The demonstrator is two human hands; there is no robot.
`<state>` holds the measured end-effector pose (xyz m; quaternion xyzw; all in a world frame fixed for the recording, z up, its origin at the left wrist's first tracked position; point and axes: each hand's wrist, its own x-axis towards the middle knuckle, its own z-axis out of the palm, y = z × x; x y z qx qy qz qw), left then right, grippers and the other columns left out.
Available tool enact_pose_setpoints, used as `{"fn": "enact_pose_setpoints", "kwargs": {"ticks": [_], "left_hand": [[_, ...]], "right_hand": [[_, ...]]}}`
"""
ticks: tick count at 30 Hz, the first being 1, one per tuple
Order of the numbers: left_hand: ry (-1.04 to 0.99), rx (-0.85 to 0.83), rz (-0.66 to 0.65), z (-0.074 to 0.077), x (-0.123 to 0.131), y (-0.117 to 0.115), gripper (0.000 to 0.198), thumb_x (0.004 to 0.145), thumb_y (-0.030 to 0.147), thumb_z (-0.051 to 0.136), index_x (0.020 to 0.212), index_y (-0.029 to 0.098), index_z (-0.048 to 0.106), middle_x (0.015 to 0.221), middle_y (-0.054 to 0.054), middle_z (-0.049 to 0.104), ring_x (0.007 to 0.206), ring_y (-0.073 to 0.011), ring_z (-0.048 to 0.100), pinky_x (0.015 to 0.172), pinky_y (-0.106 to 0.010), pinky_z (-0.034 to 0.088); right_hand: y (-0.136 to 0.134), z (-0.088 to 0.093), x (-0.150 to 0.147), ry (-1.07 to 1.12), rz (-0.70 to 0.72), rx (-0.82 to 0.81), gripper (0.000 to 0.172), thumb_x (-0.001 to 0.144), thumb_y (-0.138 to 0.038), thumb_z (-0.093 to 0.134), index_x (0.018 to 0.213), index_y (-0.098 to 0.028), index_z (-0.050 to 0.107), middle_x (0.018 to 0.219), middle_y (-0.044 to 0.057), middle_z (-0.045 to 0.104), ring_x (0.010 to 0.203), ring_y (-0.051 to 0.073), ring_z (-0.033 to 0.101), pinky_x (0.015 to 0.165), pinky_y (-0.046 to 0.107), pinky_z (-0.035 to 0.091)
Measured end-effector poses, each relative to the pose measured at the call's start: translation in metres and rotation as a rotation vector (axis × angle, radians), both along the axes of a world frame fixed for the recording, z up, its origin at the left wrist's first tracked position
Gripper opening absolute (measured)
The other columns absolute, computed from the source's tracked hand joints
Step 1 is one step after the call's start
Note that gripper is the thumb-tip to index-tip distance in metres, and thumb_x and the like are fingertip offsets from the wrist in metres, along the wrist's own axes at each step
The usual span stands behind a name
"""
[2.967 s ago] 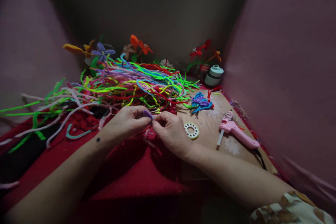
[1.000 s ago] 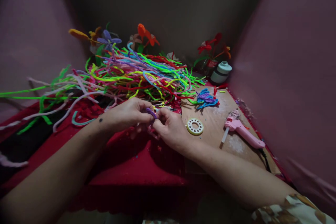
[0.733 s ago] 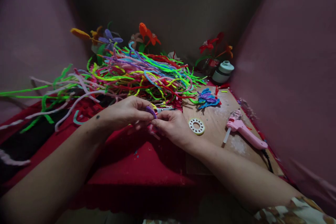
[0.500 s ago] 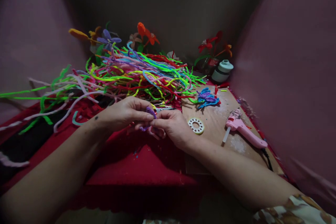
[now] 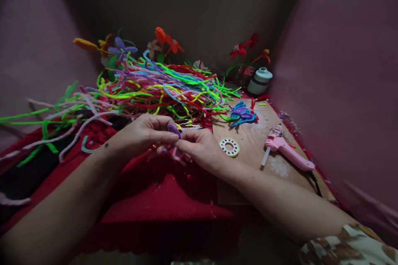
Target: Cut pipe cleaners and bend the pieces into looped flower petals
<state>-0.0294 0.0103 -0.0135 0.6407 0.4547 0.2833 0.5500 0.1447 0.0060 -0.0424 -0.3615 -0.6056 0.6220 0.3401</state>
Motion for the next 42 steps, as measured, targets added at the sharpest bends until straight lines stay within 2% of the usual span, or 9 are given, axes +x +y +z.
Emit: {"fn": "enact_pose_setpoints", "kwargs": {"ticks": [7,11,18,25,30,33,36,39,42], "left_hand": [[-0.061,0.004,0.016,-0.0015,0.0065,-0.0033,0.022,0.074,0.029,0.061,0.093,0.018,0.059,0.061,0.003,0.058,0.043,-0.0056,0.046,0.041,-0.017,0.033],[0.018,0.039,0.027,-0.0015,0.0066,-0.0026,0.018,0.077,0.033,0.057,0.080,0.015,0.059,0.054,0.003,0.053,0.042,-0.0054,0.044,0.041,-0.017,0.032],[0.199,0.099,-0.020,0.0045,0.0055,-0.0025,0.017,0.078,0.031,0.055,0.075,0.015,0.059,0.056,0.002,0.056,0.045,-0.0055,0.047,0.044,-0.016,0.034],[0.180,-0.004,-0.102,0.0043,0.0021,-0.0030,0.021,0.078,0.038,0.054,0.076,0.017,0.056,0.053,0.004,0.052,0.038,-0.0049,0.041,0.037,-0.017,0.030],[0.132,-0.008,-0.109,-0.0010,0.0036,-0.0005,0.021,0.077,0.035,0.055,0.070,0.016,0.054,0.053,0.004,0.051,0.041,-0.0050,0.042,0.040,-0.017,0.031],[0.080,-0.004,0.003,0.0005,0.0046,-0.0020,0.024,0.079,0.040,0.053,0.075,0.016,0.054,0.052,0.005,0.048,0.041,-0.0049,0.041,0.040,-0.016,0.030],[0.087,0.014,0.054,0.0039,0.0046,-0.0042,0.026,0.078,0.043,0.054,0.084,0.017,0.055,0.050,0.007,0.045,0.041,-0.0050,0.038,0.040,-0.016,0.028],[0.175,0.033,0.011,0.0037,0.0058,-0.0044,0.023,0.076,0.038,0.057,0.073,0.015,0.055,0.050,0.006,0.045,0.042,-0.0050,0.037,0.040,-0.017,0.027],[0.224,0.114,0.041,0.0004,0.0100,-0.0034,0.026,0.078,0.035,0.053,0.063,0.014,0.051,0.051,0.006,0.041,0.044,-0.0049,0.034,0.042,-0.018,0.026]], "right_hand": [[0.0022,-0.0009,0.0007,-0.010,0.012,-0.011,0.020,0.072,-0.027,0.060,0.057,-0.014,0.058,0.046,-0.003,0.052,0.039,0.006,0.042,0.041,0.020,0.033],[0.0017,-0.0011,-0.0007,-0.006,0.024,-0.023,0.017,0.072,-0.023,0.058,0.058,-0.014,0.057,0.049,-0.003,0.055,0.039,0.005,0.043,0.042,0.019,0.034],[0.0001,-0.0021,-0.0008,-0.029,0.043,-0.022,0.017,0.073,-0.025,0.057,0.061,-0.014,0.058,0.048,-0.003,0.054,0.040,0.006,0.045,0.041,0.019,0.034],[-0.0008,-0.0006,-0.0006,-0.060,0.087,-0.002,0.024,0.073,-0.033,0.062,0.060,-0.014,0.058,0.046,-0.003,0.051,0.041,0.006,0.043,0.042,0.019,0.033],[0.0006,0.0010,0.0000,-0.134,0.144,0.015,0.028,0.073,-0.039,0.063,0.065,-0.013,0.062,0.049,-0.003,0.053,0.039,0.006,0.042,0.040,0.020,0.031],[0.0016,0.0011,0.0007,-0.078,0.095,0.041,0.028,0.076,-0.038,0.061,0.064,-0.013,0.062,0.052,-0.001,0.056,0.041,0.006,0.044,0.041,0.020,0.033],[0.0037,0.0003,0.0017,0.001,-0.041,0.102,0.028,0.077,-0.036,0.060,0.060,-0.014,0.059,0.053,-0.002,0.056,0.043,0.006,0.044,0.044,0.021,0.034],[0.0059,-0.0006,0.0024,-0.014,-0.134,0.147,0.026,0.077,-0.035,0.061,0.062,-0.014,0.059,0.051,-0.003,0.052,0.043,0.006,0.042,0.043,0.021,0.032],[0.0072,-0.0013,0.0018,-0.002,-0.186,0.154,0.026,0.077,-0.033,0.061,0.061,-0.013,0.058,0.049,-0.004,0.050,0.043,0.006,0.041,0.042,0.020,0.030]]}}
